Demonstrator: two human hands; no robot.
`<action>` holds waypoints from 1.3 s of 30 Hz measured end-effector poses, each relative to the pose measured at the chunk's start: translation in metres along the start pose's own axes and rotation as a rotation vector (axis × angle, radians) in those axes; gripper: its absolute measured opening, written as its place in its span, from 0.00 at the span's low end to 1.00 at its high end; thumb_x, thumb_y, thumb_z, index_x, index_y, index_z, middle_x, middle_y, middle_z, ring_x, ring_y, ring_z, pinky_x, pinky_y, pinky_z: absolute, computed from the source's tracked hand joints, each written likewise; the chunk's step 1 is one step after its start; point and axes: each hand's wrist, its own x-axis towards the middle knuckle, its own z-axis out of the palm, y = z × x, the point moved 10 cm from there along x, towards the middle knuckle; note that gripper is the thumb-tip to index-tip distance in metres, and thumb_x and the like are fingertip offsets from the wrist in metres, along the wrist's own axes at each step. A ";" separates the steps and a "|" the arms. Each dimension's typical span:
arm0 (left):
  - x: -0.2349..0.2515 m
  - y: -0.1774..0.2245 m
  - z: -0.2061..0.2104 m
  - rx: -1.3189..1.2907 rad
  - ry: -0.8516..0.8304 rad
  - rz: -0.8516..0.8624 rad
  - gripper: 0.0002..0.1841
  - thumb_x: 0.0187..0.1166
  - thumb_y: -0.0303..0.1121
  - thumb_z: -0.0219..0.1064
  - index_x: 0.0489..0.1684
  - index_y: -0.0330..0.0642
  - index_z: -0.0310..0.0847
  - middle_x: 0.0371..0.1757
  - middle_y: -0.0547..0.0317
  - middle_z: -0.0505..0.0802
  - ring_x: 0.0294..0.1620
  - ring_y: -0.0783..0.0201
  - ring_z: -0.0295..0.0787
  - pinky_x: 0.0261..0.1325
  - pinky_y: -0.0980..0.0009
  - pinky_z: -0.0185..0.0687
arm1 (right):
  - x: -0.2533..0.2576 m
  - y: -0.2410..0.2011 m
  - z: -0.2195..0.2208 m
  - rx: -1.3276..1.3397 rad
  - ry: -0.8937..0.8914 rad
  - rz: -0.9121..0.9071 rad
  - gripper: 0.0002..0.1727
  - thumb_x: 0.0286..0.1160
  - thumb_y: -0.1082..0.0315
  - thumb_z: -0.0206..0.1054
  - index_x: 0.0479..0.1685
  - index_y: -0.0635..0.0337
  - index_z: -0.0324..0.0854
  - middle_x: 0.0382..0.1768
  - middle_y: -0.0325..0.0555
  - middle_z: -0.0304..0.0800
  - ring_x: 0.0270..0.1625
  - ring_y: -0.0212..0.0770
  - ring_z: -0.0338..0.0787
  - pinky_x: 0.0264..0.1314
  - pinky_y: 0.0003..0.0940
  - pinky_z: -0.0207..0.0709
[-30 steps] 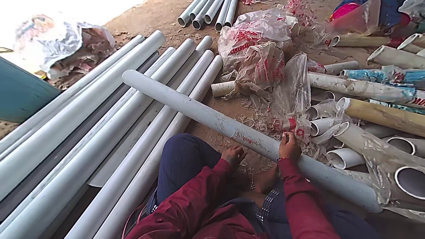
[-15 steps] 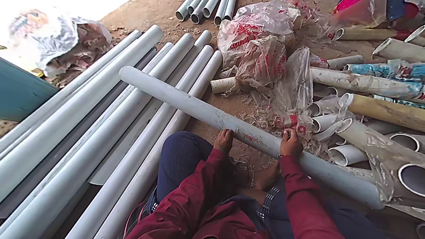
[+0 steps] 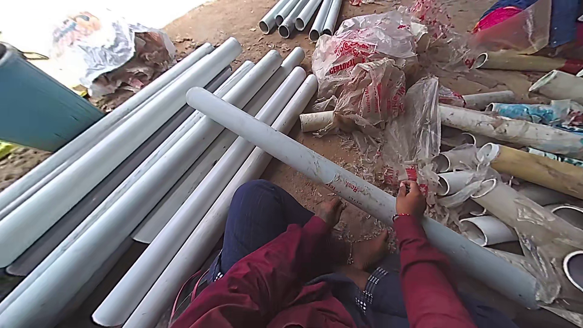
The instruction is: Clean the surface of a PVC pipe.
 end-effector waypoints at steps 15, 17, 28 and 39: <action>-0.008 -0.055 -0.046 -1.093 0.553 -0.315 0.17 0.94 0.27 0.47 0.75 0.25 0.61 0.53 0.37 0.87 0.46 0.57 0.93 0.53 0.64 0.89 | -0.001 -0.005 -0.001 -0.034 -0.013 0.012 0.17 0.90 0.68 0.57 0.64 0.68 0.84 0.57 0.70 0.91 0.62 0.70 0.90 0.65 0.68 0.75; -0.007 -0.052 -0.025 -1.249 0.432 -0.475 0.26 0.95 0.38 0.50 0.83 0.29 0.56 0.73 0.30 0.79 0.64 0.46 0.86 0.65 0.55 0.82 | -0.001 -0.005 0.000 -0.042 -0.024 0.017 0.17 0.90 0.68 0.56 0.64 0.68 0.83 0.57 0.70 0.91 0.63 0.71 0.89 0.65 0.68 0.74; 0.014 -0.036 -0.003 -1.612 0.302 -0.452 0.27 0.97 0.40 0.30 0.83 0.30 0.56 0.79 0.33 0.72 0.70 0.45 0.78 0.69 0.50 0.75 | -0.014 -0.003 -0.004 -0.052 0.065 0.001 0.16 0.89 0.67 0.58 0.62 0.67 0.85 0.56 0.70 0.92 0.61 0.71 0.90 0.63 0.69 0.75; 0.001 -0.055 -0.019 -0.872 0.339 -0.446 0.23 0.83 0.15 0.53 0.79 0.25 0.64 0.69 0.34 0.84 0.61 0.50 0.90 0.65 0.56 0.84 | -0.012 -0.002 -0.002 -0.075 0.042 0.025 0.16 0.89 0.67 0.58 0.64 0.66 0.85 0.56 0.68 0.92 0.61 0.70 0.91 0.62 0.68 0.75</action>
